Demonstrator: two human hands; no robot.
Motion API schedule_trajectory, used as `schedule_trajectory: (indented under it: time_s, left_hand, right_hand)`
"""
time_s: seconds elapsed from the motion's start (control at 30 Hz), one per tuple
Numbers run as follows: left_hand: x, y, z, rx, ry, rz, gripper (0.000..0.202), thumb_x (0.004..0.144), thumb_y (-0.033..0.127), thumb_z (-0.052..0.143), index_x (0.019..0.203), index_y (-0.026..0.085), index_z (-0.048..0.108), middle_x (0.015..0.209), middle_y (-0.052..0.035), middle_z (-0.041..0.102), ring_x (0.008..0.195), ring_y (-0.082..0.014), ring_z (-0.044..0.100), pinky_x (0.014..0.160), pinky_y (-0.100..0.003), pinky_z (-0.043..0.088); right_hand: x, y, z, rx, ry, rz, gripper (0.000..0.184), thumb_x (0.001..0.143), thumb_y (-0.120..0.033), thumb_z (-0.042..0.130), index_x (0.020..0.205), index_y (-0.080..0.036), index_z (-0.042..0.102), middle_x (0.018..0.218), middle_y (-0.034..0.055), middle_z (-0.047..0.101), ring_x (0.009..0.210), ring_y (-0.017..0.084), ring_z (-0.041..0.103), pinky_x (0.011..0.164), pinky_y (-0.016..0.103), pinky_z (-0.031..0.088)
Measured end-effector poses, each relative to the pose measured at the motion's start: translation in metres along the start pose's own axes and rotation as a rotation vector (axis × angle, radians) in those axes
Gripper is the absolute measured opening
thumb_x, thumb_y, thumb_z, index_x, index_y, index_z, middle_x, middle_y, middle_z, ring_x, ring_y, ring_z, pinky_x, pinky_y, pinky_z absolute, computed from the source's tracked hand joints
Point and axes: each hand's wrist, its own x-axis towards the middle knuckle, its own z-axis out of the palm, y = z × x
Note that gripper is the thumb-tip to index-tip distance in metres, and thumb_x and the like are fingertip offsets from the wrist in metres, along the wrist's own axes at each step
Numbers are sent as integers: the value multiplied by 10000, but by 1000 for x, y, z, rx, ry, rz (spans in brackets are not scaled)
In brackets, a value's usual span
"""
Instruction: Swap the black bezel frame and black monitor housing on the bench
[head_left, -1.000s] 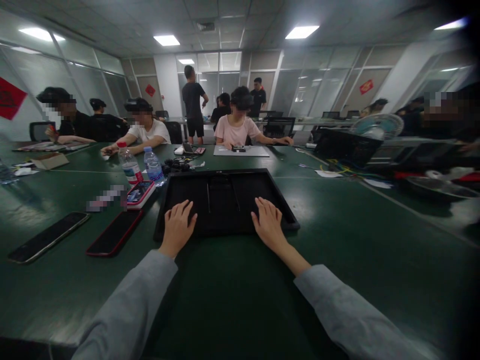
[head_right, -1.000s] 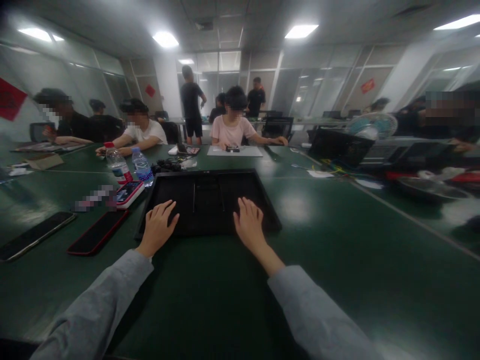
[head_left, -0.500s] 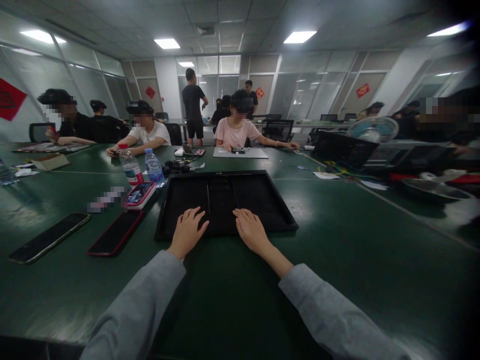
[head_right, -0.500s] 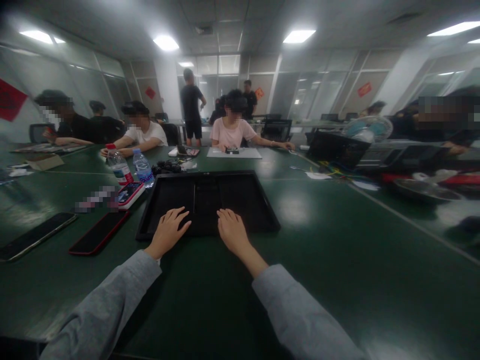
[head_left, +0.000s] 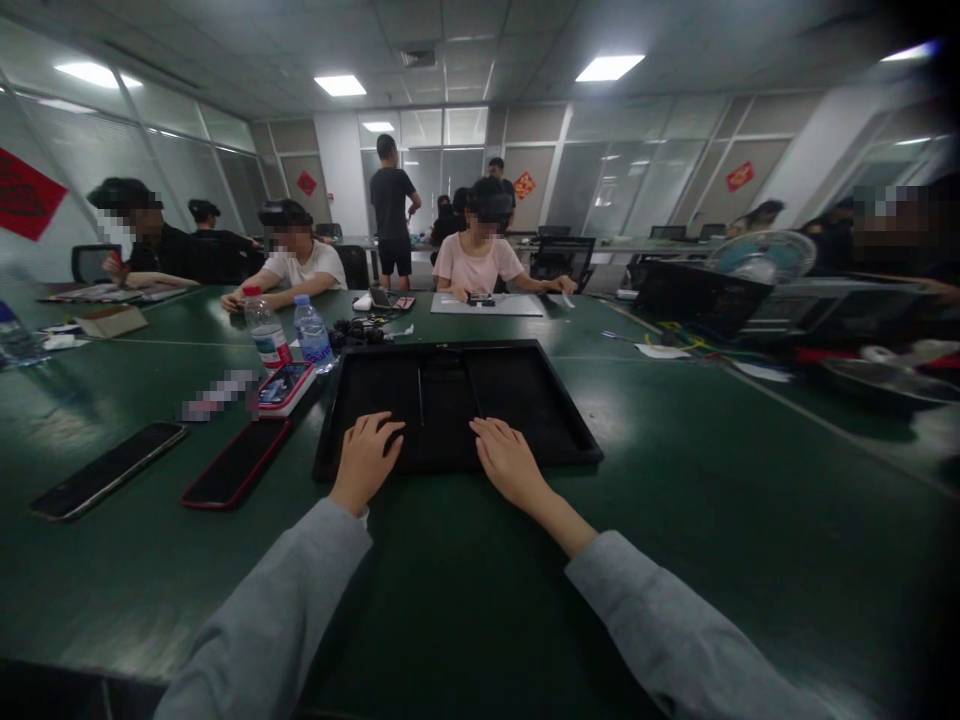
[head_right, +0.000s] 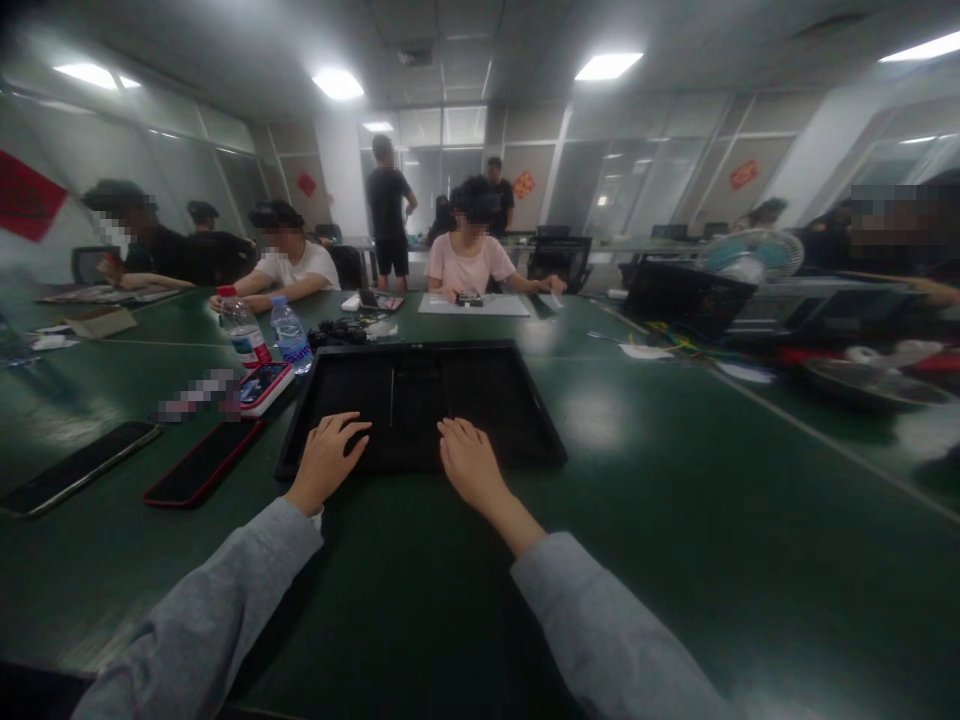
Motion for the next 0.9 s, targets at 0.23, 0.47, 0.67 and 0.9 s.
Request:
schedule_trajectory:
  time_s: [0.23,0.47,0.67,0.9]
  left_hand:
    - [1,-2,-1,-21,-65,2,281,964,326,507,1171,301,696,1328,-71,612,1261,-284,502,977,-500,458]
    - [1,-1,-1,-24,-72,11,294,973,325,485,1180,280,690,1324,-76,614,1266,-283,505,990,-504,460]
    - [2,-6,2,-65,-61,34,294,967,317,499,1184,257,689,1311,-77,617,1252,-267,519,999,-468,487]
    - [2,-7,4,-71,-38,56,285,966,304,506,1176,246,689,1288,-85,623,1215,-258,537,1009,-468,493]
  right_hand:
    - [0,3,4,12,3,-3,491,1037,-287,253,1393,-166,568,1430,100,570,1346,258,456,1055,458,398]
    - [0,2,1,16,1,-3,486,1034,-283,260,1395,-183,570,1426,94,573,1352,256,455,1065,461,395]
    - [-1,3,1,18,-4,-2,501,1037,-290,240,1399,-178,568,1432,94,569,1350,258,455,1063,462,395]
    - [0,1,1,16,-1,11,490,1027,-279,267,1389,-167,578,1424,98,577,1347,259,460,1064,459,395]
